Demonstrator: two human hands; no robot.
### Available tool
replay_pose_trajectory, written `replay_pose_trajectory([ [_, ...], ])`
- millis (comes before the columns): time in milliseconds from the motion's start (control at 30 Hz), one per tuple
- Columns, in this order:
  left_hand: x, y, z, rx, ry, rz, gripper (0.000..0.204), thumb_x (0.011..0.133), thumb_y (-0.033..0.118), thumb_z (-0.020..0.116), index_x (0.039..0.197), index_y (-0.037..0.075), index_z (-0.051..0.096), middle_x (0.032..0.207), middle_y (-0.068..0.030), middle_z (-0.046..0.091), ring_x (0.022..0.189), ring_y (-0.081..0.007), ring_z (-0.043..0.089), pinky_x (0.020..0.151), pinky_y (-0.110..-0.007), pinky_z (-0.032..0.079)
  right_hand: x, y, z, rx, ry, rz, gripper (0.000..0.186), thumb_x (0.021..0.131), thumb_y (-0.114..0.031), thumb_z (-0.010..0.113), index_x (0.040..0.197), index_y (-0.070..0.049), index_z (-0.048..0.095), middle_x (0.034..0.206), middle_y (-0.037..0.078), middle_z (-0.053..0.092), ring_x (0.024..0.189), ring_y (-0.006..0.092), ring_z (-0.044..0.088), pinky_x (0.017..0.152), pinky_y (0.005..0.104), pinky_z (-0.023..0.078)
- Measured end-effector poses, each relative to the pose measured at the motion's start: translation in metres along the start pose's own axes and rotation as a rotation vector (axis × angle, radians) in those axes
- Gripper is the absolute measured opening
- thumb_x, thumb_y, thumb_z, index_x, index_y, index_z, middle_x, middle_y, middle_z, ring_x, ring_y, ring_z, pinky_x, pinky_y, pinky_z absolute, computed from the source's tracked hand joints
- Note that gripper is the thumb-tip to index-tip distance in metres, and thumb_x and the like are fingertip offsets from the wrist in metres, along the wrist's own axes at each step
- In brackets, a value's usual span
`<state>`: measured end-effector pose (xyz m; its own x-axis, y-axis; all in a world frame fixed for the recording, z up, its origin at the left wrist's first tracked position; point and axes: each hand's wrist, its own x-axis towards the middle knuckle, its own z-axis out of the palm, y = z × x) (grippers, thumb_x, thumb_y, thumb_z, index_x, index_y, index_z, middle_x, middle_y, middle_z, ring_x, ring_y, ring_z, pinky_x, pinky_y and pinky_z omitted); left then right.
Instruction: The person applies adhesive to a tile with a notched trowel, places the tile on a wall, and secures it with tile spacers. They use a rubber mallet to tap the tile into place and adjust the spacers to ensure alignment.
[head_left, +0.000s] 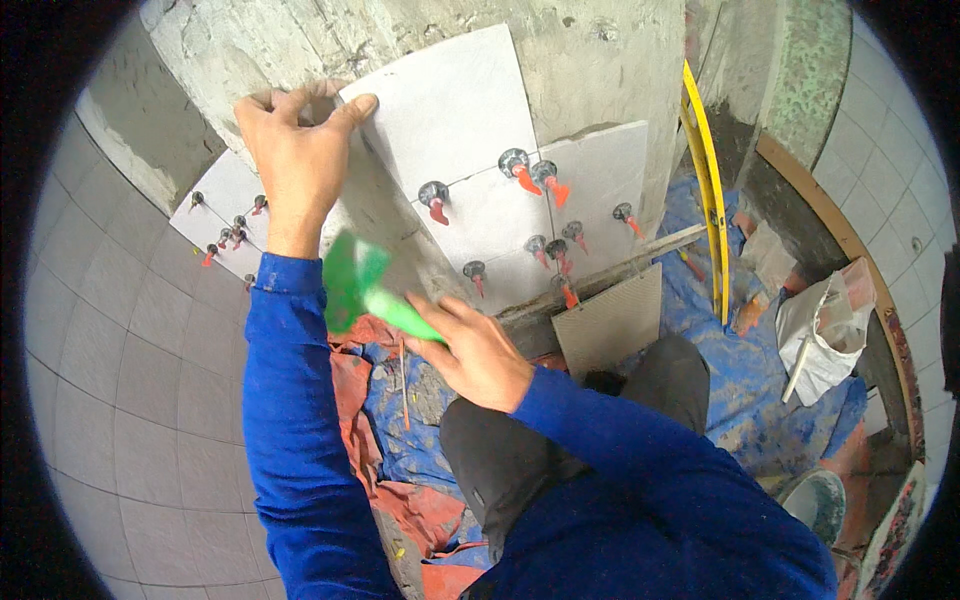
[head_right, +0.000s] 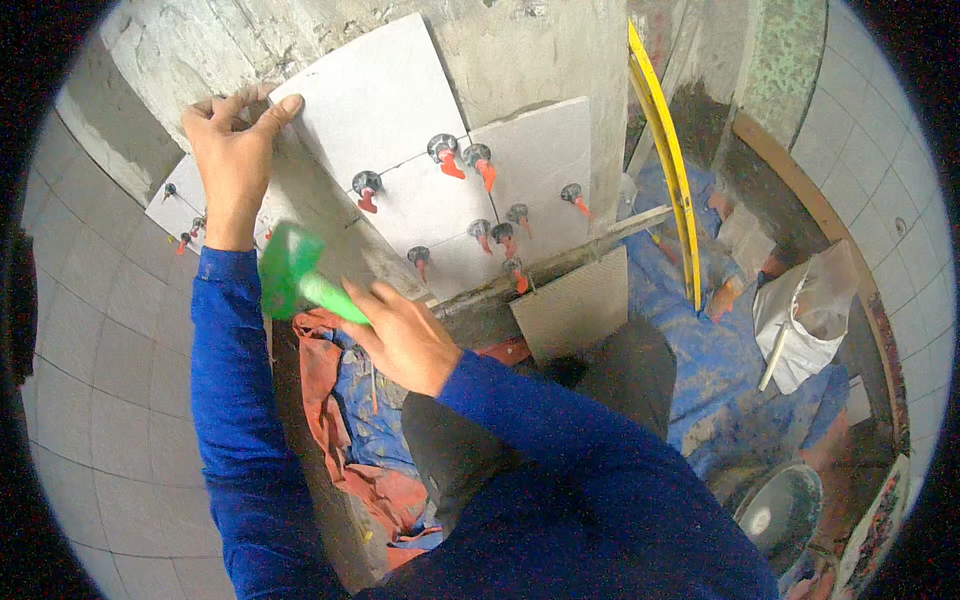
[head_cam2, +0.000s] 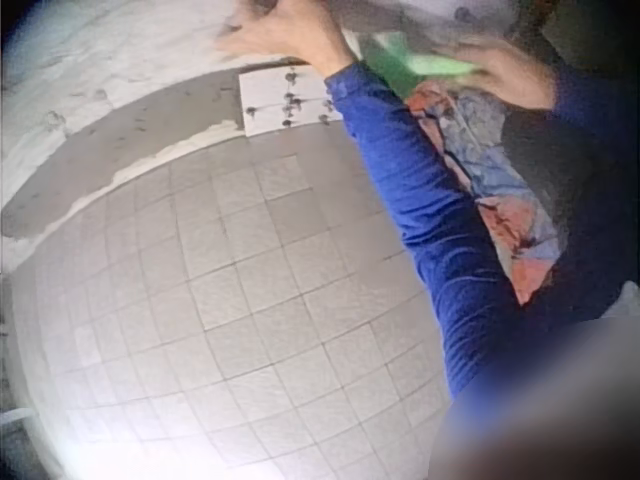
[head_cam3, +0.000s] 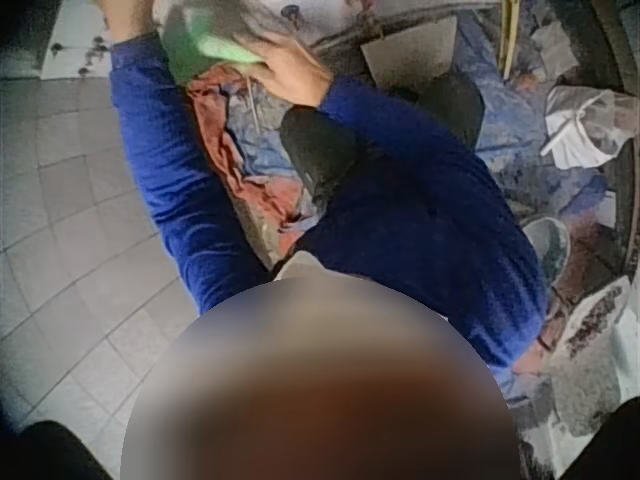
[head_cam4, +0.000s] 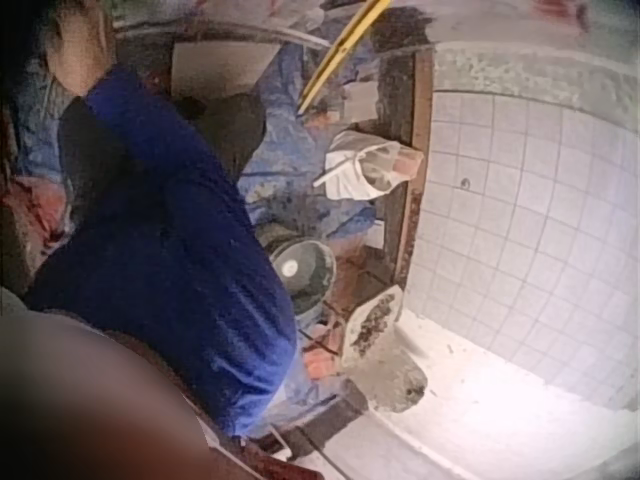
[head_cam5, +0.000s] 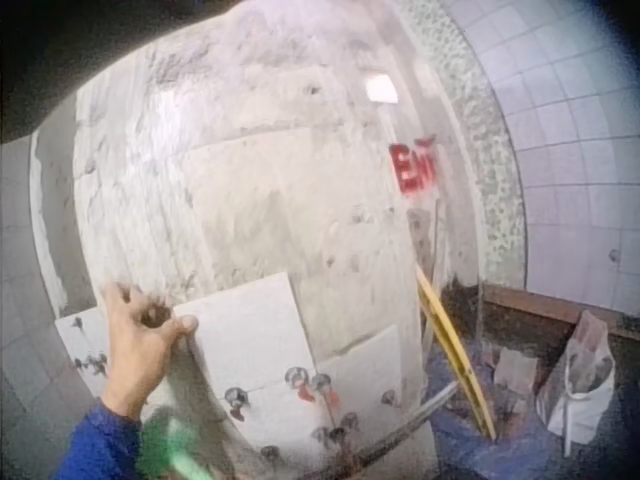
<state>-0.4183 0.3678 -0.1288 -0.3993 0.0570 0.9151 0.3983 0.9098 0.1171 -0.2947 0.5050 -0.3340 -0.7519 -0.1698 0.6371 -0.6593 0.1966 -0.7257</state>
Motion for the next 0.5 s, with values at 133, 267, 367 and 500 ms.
replay_pose_trajectory([
  [133,-0.001,0.001,-0.002,-0.009,0.022,0.019,0.047,0.071,0.041,0.093,0.101,0.006,0.082,0.109,-0.0164,0.050,0.107,-0.0326,0.051,0.094,-0.043,0.046,-0.022,-0.009,-0.052,0.083,-0.046,0.062,0.044,0.100,-0.013,0.065,0.141,-0.001,0.053,0.106,0.017,0.069,0.088,0.0306,0.070,0.077,0.0399,0.055],
  [267,-0.003,0.007,-0.003,-0.091,0.026,-0.038,0.045,0.070,0.038,0.094,0.100,0.006,0.081,0.110,-0.0146,0.048,0.108,-0.0320,0.049,0.095,-0.043,0.045,-0.017,-0.028,-0.105,0.501,0.182,0.251,0.041,0.107,-0.029,0.056,0.137,-0.001,0.052,0.099,0.010,0.066,0.070,0.0180,0.063,0.062,0.0307,0.051],
  [367,-0.005,0.008,-0.004,-0.050,0.031,-0.037,0.043,0.070,0.035,0.094,0.101,0.007,0.081,0.111,-0.0135,0.048,0.108,-0.0310,0.049,0.096,-0.042,0.044,0.018,-0.030,-0.141,0.748,0.343,0.180,0.041,0.110,-0.030,0.050,0.140,-0.003,0.051,0.094,0.007,0.064,0.062,0.0151,0.059,0.056,0.0277,0.050],
  [500,-0.003,0.007,-0.004,-0.068,-0.020,-0.086,0.052,0.072,0.042,0.093,0.108,0.007,0.081,0.116,-0.0114,0.046,0.108,-0.0274,0.052,0.096,-0.039,0.048,0.056,-0.030,-0.176,0.815,0.250,0.210,0.058,0.109,-0.044,0.049,0.153,-0.007,0.042,0.094,0.006,0.064,0.058,0.0138,0.057,0.050,0.0257,0.047],
])
